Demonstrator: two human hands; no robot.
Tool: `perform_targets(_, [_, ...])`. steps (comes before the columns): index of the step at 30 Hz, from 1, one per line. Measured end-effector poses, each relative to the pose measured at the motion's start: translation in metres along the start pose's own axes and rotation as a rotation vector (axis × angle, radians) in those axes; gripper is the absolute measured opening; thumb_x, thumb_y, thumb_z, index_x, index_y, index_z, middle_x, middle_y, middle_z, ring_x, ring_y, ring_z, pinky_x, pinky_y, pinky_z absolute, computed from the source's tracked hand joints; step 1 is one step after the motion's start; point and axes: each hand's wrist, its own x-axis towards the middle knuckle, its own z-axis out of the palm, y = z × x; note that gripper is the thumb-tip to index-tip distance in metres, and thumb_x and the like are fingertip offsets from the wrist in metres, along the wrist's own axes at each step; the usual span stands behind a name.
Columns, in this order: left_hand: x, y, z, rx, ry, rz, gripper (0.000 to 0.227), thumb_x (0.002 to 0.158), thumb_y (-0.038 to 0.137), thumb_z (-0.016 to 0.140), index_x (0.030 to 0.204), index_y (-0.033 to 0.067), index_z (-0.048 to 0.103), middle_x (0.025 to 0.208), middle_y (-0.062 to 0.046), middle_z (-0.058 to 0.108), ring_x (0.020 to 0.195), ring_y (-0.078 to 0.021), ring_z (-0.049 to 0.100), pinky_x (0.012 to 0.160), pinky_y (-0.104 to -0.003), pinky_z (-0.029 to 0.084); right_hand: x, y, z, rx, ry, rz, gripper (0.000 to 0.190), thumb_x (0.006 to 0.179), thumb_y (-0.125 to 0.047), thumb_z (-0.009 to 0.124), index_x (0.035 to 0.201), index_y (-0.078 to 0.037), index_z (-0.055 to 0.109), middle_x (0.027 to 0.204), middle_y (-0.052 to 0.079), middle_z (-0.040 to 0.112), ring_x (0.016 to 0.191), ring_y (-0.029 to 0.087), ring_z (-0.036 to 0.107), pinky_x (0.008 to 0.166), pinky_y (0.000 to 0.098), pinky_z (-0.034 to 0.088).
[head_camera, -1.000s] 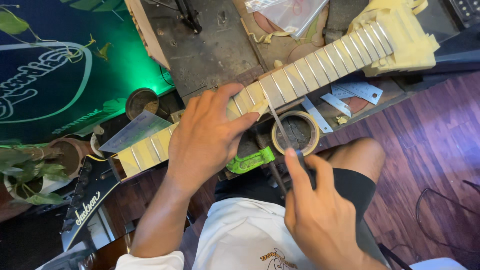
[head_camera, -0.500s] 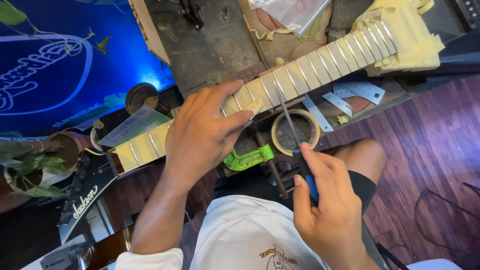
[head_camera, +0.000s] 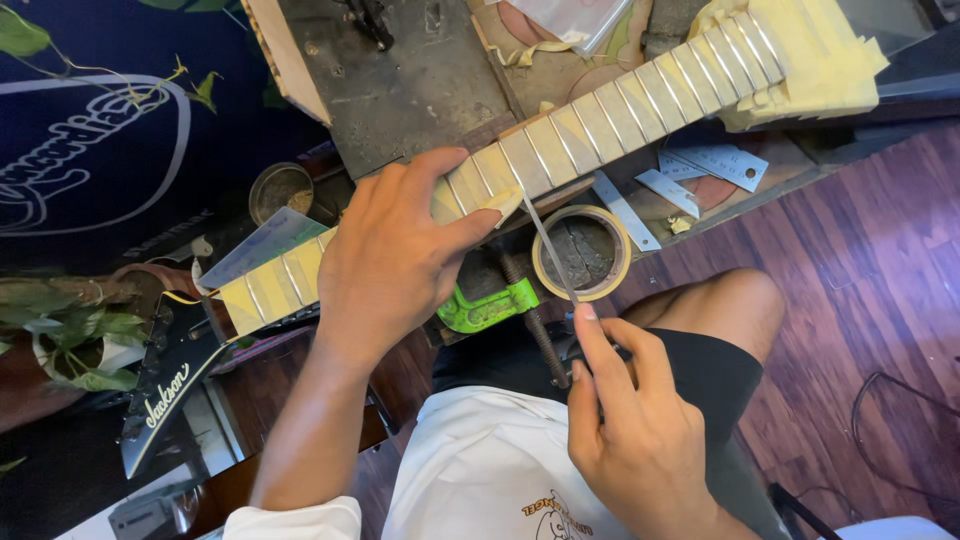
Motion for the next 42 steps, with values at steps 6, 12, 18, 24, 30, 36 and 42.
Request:
perform_targets(6, [0.001, -0.001, 0.001, -0.011, 0.024, 0.019, 0.033, 0.086, 0.012, 0.078, 0.114, 0.029, 0.077, 0.138, -0.016, 0.059, 0.099, -0.0386, 0.059, 0.078, -0.051, 0.048, 0.046, -0.014, 0.008, 0.007, -0.035, -0.053, 0.05, 0.1, -0.006, 0.064, 0.149, -0.003, 0.059, 0.121, 0.014, 0.06, 0.068, 0.024, 0.063, 0.043, 0.0373, 0.052])
perform_targets(12, [0.001, 0.001, -0.003, -0.012, 0.036, 0.014, 0.029, 0.09, 0.012, 0.077, 0.116, 0.0256, 0.078, 0.135, -0.016, 0.059, 0.096, -0.0377, 0.058, 0.076, -0.051, 0.049, 0.046, -0.012, 0.006, 0.093, -0.073, -0.004, 0.053, 0.102, -0.01, 0.062, 0.155, -0.004, 0.055, 0.119, 0.011, 0.059, 0.075, 0.027, 0.063, 0.046, 0.0417, 0.055])
perform_targets(18, [0.003, -0.001, -0.001, 0.0, 0.001, 0.016, 0.034, 0.087, 0.013, 0.077, 0.118, 0.0282, 0.077, 0.136, -0.016, 0.058, 0.097, -0.0387, 0.058, 0.076, -0.052, 0.047, 0.033, -0.01, 0.006, 0.063, -0.038, -0.018, 0.052, 0.1, -0.007, 0.062, 0.152, -0.003, 0.057, 0.121, 0.011, 0.062, 0.091, 0.023, 0.069, 0.05, 0.0369, 0.058])
perform_targets(24, [0.001, 0.0, -0.001, -0.021, 0.031, -0.001, 0.027, 0.091, 0.014, 0.076, 0.115, 0.0263, 0.076, 0.138, -0.015, 0.059, 0.097, -0.0383, 0.059, 0.078, -0.052, 0.048, 0.069, -0.022, 0.009, 0.059, -0.117, 0.019, 0.056, 0.1, -0.01, 0.062, 0.155, -0.006, 0.053, 0.121, 0.014, 0.057, 0.071, 0.035, 0.064, 0.042, 0.0503, 0.054])
perform_targets(30, [0.003, 0.0, -0.004, -0.015, 0.019, 0.014, 0.033, 0.088, 0.012, 0.075, 0.118, 0.0267, 0.076, 0.135, -0.015, 0.059, 0.097, -0.0371, 0.058, 0.077, -0.051, 0.047, 0.023, -0.009, 0.003, -0.019, -0.021, -0.035, 0.05, 0.101, -0.008, 0.062, 0.151, -0.004, 0.06, 0.12, 0.008, 0.063, 0.081, 0.018, 0.066, 0.047, 0.032, 0.053])
perform_targets(36, [0.0, 0.0, -0.004, -0.067, 0.063, -0.006, 0.013, 0.099, 0.021, 0.078, 0.112, 0.0236, 0.078, 0.136, -0.015, 0.062, 0.1, -0.0375, 0.062, 0.076, -0.05, 0.049, 0.089, -0.034, 0.016, -0.165, -0.159, 0.033, 0.068, 0.087, -0.014, 0.064, 0.154, -0.014, 0.054, 0.12, 0.011, 0.053, 0.063, 0.038, 0.066, 0.033, 0.0535, 0.053])
perform_targets(42, [0.003, -0.001, -0.002, -0.015, 0.009, 0.009, 0.029, 0.09, 0.018, 0.077, 0.116, 0.0301, 0.078, 0.137, -0.014, 0.059, 0.099, -0.0379, 0.059, 0.077, -0.051, 0.048, 0.002, -0.011, 0.004, -0.379, 0.004, -0.067, 0.061, 0.086, -0.012, 0.067, 0.147, -0.019, 0.066, 0.132, 0.008, 0.067, 0.06, 0.016, 0.067, 0.041, 0.0308, 0.041])
